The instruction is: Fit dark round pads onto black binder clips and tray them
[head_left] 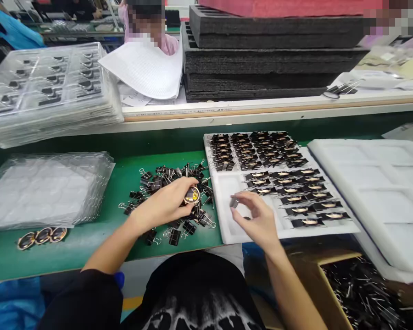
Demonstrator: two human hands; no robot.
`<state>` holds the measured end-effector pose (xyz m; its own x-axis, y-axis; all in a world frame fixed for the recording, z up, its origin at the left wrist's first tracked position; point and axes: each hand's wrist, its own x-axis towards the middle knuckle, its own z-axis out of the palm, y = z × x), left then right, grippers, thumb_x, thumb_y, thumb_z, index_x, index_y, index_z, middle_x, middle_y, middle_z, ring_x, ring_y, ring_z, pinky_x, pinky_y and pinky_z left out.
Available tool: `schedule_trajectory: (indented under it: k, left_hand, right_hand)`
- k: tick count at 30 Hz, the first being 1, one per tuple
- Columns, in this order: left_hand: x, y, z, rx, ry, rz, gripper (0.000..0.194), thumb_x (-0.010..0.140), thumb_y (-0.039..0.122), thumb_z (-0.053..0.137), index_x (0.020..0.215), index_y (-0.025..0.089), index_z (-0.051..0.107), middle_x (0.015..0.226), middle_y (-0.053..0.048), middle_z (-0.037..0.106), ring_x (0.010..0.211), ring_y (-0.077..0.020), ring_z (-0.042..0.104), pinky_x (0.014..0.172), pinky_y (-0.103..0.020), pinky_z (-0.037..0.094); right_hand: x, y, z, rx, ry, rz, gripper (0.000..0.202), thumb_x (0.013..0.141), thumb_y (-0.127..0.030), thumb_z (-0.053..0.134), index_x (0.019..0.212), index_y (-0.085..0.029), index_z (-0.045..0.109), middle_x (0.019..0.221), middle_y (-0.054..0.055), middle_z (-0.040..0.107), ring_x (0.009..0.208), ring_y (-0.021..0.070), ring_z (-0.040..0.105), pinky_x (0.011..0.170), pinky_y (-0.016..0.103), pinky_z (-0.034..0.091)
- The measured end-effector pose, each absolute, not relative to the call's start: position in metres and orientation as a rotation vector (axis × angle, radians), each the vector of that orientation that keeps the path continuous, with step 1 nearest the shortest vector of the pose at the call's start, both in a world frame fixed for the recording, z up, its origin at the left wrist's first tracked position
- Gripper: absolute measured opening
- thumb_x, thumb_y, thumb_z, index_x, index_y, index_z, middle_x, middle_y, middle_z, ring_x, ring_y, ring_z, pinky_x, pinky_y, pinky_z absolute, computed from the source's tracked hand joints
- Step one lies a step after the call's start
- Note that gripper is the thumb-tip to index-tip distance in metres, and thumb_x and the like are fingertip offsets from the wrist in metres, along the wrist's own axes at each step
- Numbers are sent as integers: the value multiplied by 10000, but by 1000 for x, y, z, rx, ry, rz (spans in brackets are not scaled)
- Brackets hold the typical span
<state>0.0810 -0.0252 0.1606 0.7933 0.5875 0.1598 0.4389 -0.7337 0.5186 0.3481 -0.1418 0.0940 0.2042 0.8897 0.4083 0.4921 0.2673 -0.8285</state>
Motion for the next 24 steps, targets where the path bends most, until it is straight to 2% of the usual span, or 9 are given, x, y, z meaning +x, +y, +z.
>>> schedule_trajectory:
  k: [4, 7, 10, 12, 16, 20, 22, 24]
  left_hand:
    - [86, -31, 154, 2430, 662, 487, 525, 914, 236, 660, 1377, 220, 414, 1283, -110, 631, 1122, -251, 675, 951, -380, 585]
    - [81, -31, 155, 2360, 619, 544, 588, 864, 170, 697, 1371, 245, 408, 1292, -93, 628, 1081, -226, 681, 923, -358, 589]
    - [78, -30, 159, 2326, 580, 528, 543, 880, 176, 699, 1353, 248, 443, 1282, -84, 641, 1064, -217, 681, 900, -349, 585]
    - [78, -28, 161, 2312, 552, 503, 505, 912, 196, 685, 1359, 248, 456, 1274, -81, 649, 1084, -218, 677, 919, -352, 578]
    - [84, -29, 159, 2373, 446, 449, 513, 959, 168, 629, 1422, 261, 430, 1344, -90, 623, 1207, -229, 627, 980, -364, 561]
    - [94, -32, 156, 2612, 353, 368, 460, 989, 154, 565, 1426, 201, 429, 1343, -133, 625, 1209, -254, 620, 977, -400, 557]
    - [90, -29, 159, 2718, 374, 362, 423, 1001, 234, 574, 1406, 182, 464, 1347, -154, 615, 1185, -270, 629, 957, -413, 555]
    - [77, -19, 166, 2749, 515, 378, 349, 1017, 335, 560, 1329, 180, 539, 1295, -140, 634, 1149, -265, 638, 933, -399, 550]
  right_hand:
    - [290, -131, 99, -955, -1245, 621, 463, 867, -112, 724, 1271, -328, 663, 1235, 61, 688, 1184, 288, 676, 1021, 507, 562]
    - [264, -124, 94, -953, -1309, 543, 505, 849, -103, 742, 1287, -349, 695, 1350, 66, 658, 1312, 318, 592, 1119, 574, 482]
    - [256, -119, 89, -1004, -1303, 564, 458, 867, -137, 733, 1273, -348, 718, 1453, 78, 561, 1339, 316, 554, 1115, 543, 491]
    - [254, -119, 88, -968, -1194, 700, 426, 901, -160, 710, 1280, -355, 702, 1415, 78, 565, 1292, 282, 587, 1076, 485, 532]
    - [256, -121, 87, -930, -962, 1019, 529, 913, -217, 744, 1390, -380, 582, 1279, 61, 667, 1164, 222, 674, 984, 373, 583]
    - [267, -121, 80, -1088, -948, 1185, 223, 897, -315, 784, 1114, -267, 765, 1120, 77, 769, 1028, 210, 729, 899, 304, 602]
    - [275, -121, 76, -1145, -910, 1212, 177, 864, -331, 817, 1023, -255, 797, 1006, 66, 795, 918, 200, 751, 827, 287, 618]
    - [282, -124, 73, -1166, -869, 1207, 205, 823, -333, 853, 1011, -265, 811, 966, 59, 803, 883, 202, 760, 801, 282, 626]
